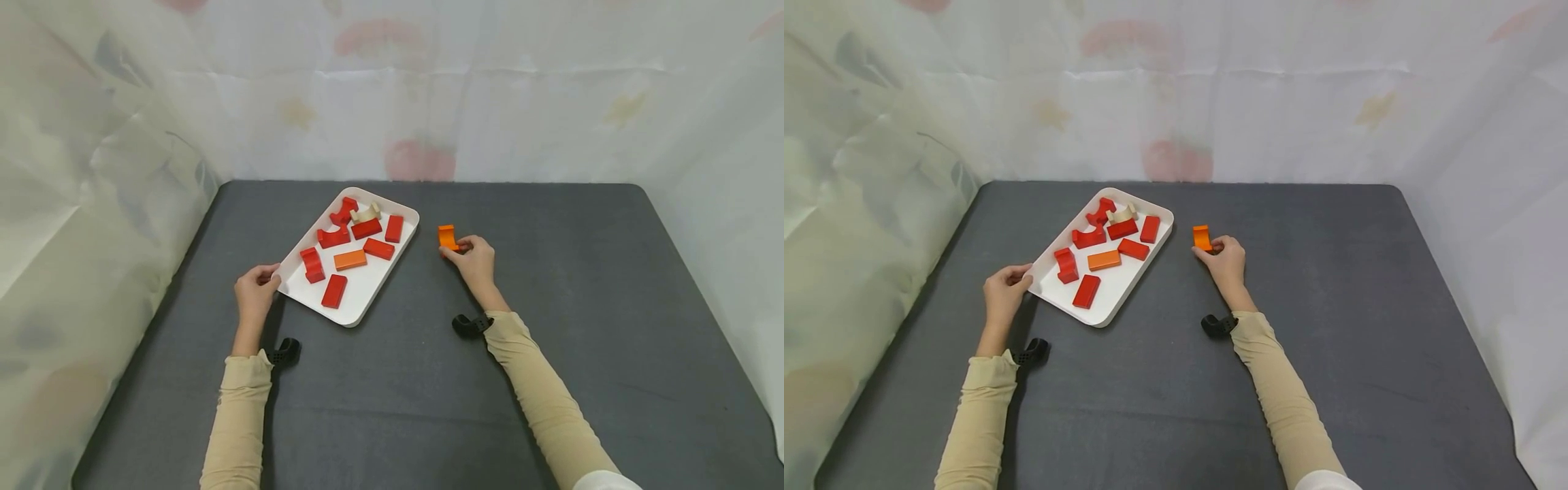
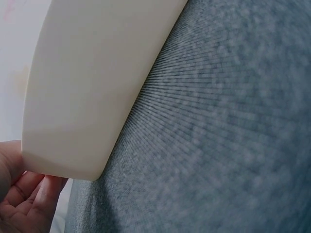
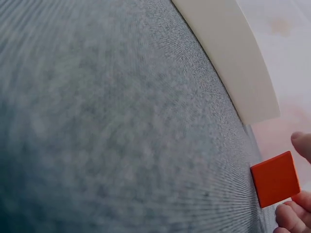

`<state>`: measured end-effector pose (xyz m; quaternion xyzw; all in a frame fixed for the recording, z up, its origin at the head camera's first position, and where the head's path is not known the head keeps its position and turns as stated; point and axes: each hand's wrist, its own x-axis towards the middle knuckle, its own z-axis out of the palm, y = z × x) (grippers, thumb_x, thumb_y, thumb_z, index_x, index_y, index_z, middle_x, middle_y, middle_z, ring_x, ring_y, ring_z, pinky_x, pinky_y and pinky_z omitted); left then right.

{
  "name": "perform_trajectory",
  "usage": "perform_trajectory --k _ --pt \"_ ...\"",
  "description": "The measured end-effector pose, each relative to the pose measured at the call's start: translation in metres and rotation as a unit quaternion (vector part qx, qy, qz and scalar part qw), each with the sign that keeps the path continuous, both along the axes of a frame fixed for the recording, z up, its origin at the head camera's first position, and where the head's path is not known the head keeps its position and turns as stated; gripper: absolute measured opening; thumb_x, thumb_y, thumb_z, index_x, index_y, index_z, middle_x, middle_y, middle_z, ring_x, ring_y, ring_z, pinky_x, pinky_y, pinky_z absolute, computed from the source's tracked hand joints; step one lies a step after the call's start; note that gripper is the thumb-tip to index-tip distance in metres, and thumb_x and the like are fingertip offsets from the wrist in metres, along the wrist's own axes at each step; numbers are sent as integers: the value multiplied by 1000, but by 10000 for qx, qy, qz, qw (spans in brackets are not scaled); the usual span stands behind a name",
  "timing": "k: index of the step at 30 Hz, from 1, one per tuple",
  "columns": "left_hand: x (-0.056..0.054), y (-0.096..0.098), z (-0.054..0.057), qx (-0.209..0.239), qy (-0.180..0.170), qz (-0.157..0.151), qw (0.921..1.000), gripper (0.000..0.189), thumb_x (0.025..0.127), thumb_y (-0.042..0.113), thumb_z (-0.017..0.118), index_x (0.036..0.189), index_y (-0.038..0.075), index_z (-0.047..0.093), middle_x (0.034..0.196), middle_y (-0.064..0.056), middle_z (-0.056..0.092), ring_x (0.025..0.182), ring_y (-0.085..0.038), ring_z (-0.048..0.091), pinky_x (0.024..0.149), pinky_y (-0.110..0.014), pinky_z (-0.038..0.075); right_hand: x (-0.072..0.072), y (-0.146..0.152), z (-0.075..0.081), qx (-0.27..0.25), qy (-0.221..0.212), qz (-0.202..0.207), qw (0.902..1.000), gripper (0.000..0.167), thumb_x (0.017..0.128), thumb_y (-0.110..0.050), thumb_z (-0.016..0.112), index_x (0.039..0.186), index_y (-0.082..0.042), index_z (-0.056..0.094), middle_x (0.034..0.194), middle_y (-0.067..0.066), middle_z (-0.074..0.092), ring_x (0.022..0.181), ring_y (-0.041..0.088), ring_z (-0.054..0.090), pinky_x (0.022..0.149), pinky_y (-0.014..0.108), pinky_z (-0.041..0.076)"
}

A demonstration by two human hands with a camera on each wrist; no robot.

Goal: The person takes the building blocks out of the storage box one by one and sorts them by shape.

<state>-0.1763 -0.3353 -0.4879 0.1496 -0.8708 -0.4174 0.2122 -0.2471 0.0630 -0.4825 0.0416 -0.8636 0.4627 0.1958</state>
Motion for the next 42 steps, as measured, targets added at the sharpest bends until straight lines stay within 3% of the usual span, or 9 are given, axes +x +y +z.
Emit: perform_trajectory --k 4,7,12,20,25,30,36,42 --pt "9 12 22 212 -92 -97 9997 22 79 0 59 99 -4 66 85 -18 62 70 -18 50 53 -18 38 -1 -1 5 -33 167 29 9999 39 68 -23 79 89 6 63 83 18 59 64 27 54 61 37 44" --pt "11 13 25 198 -213 -63 9996 22 80 0 59 100 -3 66 86 -17 63 70 -16 50 53 -17 38 -2 -3 10 -134 225 105 9996 42 69 -22 78 96 5 63 89 17 59 59 26 52 57 35 43" --pt "10 13 23 140 -67 -52 9999 22 78 -1 58 98 -3 67 84 -17 63 69 -14 51 49 -18 39 -5 -11 22 -369 328 370 9981 44 71 -22 76 104 3 62 96 18 58 55 22 46 53 29 39" --pt "10 13 24 178 -17 -67 9998 21 78 -3 59 97 -1 68 84 -16 64 68 -14 53 52 -14 38 -9 -43 39 -607 572 1089 9905 43 71 -17 76 107 1 61 90 13 57 57 11 42 54 29 37" --pt "10 13 22 136 9 -42 9999 21 77 -3 60 95 -1 69 83 -15 65 66 -10 53 52 -14 38 -5 -74 46 -732 617 1362 9860 48 70 -18 77 108 5 60 98 17 58 61 20 41 57 30 34" --pt "10 13 23 167 45 -6 9998 20 77 -3 60 95 0 69 81 -15 65 64 -10 53 51 -14 38 5 -111 48 -632 473 1542 9849 49 69 -23 78 108 1 60 102 13 59 73 30 49 65 31 36" --pt "11 15 22 172 53 -45 9998 20 77 -1 61 95 0 69 81 -15 65 64 -11 52 50 -14 38 21 -154 44 -636 190 1731 9827 50 70 -27 77 108 0 60 101 9 59 92 23 51 80 34 38" --pt "9 18 16 186 -2 48 9998 19 76 -1 62 93 1 70 80 -13 65 63 -11 51 50 -15 37 33 -185 36 -624 -290 1939 9786 55 71 -34 75 112 -2 59 109 8 58 101 20 49 84 29 38"
